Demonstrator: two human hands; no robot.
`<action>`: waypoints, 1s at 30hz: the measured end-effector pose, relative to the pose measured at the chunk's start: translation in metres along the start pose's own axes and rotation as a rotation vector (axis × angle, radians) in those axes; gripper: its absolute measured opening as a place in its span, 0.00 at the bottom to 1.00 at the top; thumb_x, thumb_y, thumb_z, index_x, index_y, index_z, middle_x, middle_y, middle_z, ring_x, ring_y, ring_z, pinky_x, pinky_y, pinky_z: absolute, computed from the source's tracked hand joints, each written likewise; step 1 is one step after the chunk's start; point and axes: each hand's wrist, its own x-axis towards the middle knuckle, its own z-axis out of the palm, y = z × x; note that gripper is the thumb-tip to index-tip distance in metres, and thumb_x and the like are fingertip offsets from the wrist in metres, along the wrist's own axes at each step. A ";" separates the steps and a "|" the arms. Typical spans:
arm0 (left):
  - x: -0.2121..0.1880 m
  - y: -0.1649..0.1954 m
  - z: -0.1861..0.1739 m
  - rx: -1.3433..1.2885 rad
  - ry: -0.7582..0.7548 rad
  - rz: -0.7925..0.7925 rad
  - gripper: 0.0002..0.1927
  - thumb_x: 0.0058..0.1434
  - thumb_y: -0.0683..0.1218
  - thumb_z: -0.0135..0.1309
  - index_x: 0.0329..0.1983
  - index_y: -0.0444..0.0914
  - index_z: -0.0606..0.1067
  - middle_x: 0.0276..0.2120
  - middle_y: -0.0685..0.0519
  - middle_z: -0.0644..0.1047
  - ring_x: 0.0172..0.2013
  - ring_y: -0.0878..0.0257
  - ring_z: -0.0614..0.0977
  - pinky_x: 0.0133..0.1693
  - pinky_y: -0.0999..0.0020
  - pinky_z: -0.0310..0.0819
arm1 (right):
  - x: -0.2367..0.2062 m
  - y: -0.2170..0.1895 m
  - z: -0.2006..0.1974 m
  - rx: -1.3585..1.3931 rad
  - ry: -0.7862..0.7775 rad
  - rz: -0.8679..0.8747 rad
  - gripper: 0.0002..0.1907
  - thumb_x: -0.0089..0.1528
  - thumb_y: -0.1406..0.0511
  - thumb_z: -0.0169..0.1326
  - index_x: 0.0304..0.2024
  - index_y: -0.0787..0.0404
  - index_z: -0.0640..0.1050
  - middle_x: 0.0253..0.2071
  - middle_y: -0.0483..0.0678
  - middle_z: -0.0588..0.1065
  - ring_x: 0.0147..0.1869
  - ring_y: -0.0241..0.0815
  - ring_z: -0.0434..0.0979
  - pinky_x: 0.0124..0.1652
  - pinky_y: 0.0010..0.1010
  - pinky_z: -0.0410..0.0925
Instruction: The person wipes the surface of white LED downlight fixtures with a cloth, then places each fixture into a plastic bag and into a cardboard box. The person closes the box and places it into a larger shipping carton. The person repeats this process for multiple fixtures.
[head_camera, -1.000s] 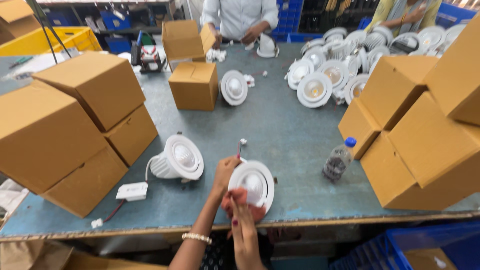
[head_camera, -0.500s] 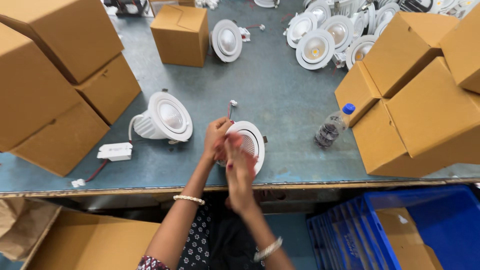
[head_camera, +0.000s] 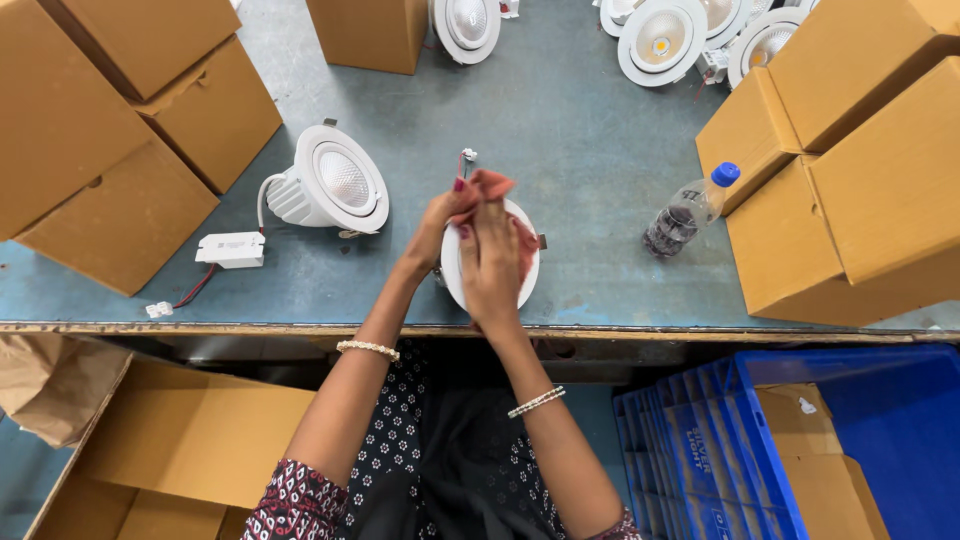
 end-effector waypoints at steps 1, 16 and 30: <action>-0.001 0.000 0.003 0.053 0.000 0.005 0.18 0.64 0.57 0.49 0.41 0.39 0.75 0.35 0.59 0.78 0.38 0.70 0.77 0.41 0.74 0.71 | 0.001 0.004 -0.004 0.019 0.019 0.022 0.27 0.73 0.61 0.43 0.73 0.63 0.62 0.75 0.57 0.63 0.78 0.52 0.63 0.73 0.41 0.52; -0.010 -0.013 -0.001 0.282 0.130 0.176 0.11 0.60 0.47 0.51 0.34 0.33 0.74 0.27 0.55 0.74 0.29 0.70 0.71 0.32 0.75 0.63 | -0.096 0.001 -0.057 0.095 0.227 0.356 0.16 0.66 0.75 0.47 0.55 0.67 0.78 0.54 0.56 0.80 0.57 0.48 0.83 0.57 0.34 0.72; -0.013 -0.013 -0.003 0.274 0.061 0.240 0.12 0.60 0.47 0.49 0.34 0.31 0.73 0.31 0.53 0.75 0.32 0.70 0.71 0.35 0.75 0.64 | -0.073 -0.040 -0.042 0.026 0.146 0.120 0.12 0.62 0.75 0.59 0.49 0.66 0.80 0.46 0.52 0.76 0.50 0.50 0.76 0.51 0.37 0.71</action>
